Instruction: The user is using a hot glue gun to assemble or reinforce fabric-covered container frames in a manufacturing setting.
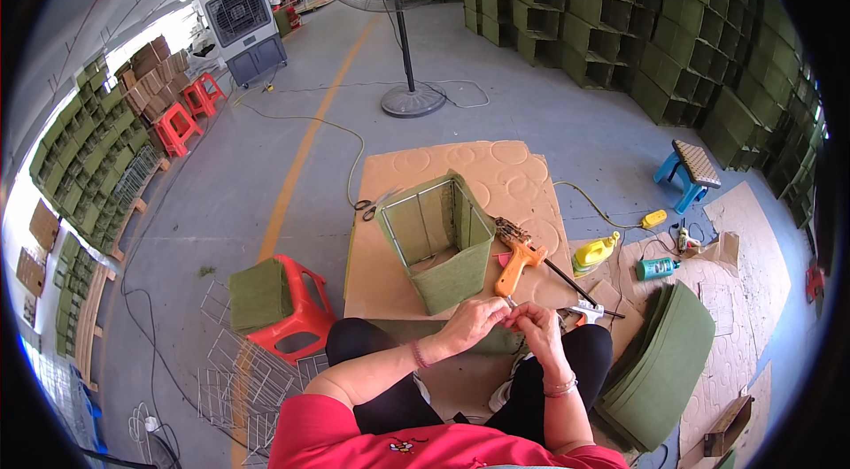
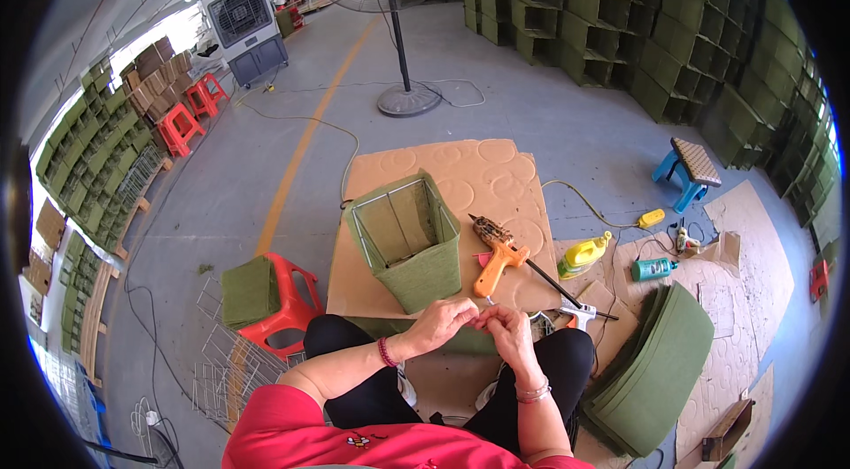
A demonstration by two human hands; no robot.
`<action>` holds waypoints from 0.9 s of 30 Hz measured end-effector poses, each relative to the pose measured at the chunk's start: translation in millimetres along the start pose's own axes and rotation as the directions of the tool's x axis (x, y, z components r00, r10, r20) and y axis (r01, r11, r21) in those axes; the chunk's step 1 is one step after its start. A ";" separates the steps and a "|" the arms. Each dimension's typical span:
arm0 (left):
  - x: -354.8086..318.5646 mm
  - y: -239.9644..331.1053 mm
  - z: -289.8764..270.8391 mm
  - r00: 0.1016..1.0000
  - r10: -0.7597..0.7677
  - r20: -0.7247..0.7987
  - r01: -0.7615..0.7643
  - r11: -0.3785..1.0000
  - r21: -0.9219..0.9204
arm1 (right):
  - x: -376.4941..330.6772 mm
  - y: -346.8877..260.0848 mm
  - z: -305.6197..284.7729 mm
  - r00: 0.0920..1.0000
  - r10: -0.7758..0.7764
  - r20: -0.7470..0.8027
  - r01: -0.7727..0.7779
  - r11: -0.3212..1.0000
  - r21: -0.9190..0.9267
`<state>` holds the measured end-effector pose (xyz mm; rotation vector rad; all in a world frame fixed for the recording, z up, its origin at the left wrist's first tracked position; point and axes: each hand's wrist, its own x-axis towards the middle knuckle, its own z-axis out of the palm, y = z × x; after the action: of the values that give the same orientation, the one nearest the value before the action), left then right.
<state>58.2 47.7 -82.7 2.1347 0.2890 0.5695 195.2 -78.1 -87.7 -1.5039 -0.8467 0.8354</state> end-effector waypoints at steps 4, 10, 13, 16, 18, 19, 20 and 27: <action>-5.8 -7.5 11.0 0.993 -0.054 0.106 0.043 0.994 0.100 | 1.5 18.3 0.5 0.943 -0.306 -0.130 0.269 0.933 -0.240; -5.4 -14.9 18.0 0.991 -0.056 0.121 0.068 0.993 -0.092 | -8.1 -2.6 12.5 0.967 -0.237 -0.090 0.196 0.925 -0.326; -2.2 -17.9 17.3 0.998 -0.028 0.059 0.036 0.990 -0.137 | -10.0 -3.1 13.9 0.975 -0.209 -0.069 0.170 0.913 -0.370; -1.6 -16.9 15.1 0.999 -0.032 0.001 0.031 0.985 -0.172 | -10.1 -8.1 22.4 0.956 -0.242 -0.165 0.193 0.944 -0.267; -1.4 -14.6 14.0 0.998 -0.063 -0.004 0.061 0.981 -0.183 | -9.8 -11.8 18.5 0.972 -0.190 -0.138 0.145 0.949 -0.280; -1.6 -14.4 13.7 0.998 -0.053 -0.019 0.051 0.993 -0.102 | -10.0 -13.5 17.2 0.984 -0.136 -0.111 0.099 0.951 -0.293; -2.0 -14.1 13.2 0.999 -0.043 -0.033 0.043 0.999 -0.021 | -10.9 -14.9 17.1 0.985 -0.136 -0.109 0.099 0.951 -0.293; -3.9 -12.4 11.9 0.996 -0.062 -0.066 0.064 0.997 0.037 | -9.1 -6.7 12.4 0.965 -0.260 0.025 0.246 0.874 -0.420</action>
<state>60.7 44.9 -99.9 2.1392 0.4055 0.6020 179.6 -79.6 -81.6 -1.7228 -1.2268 0.4460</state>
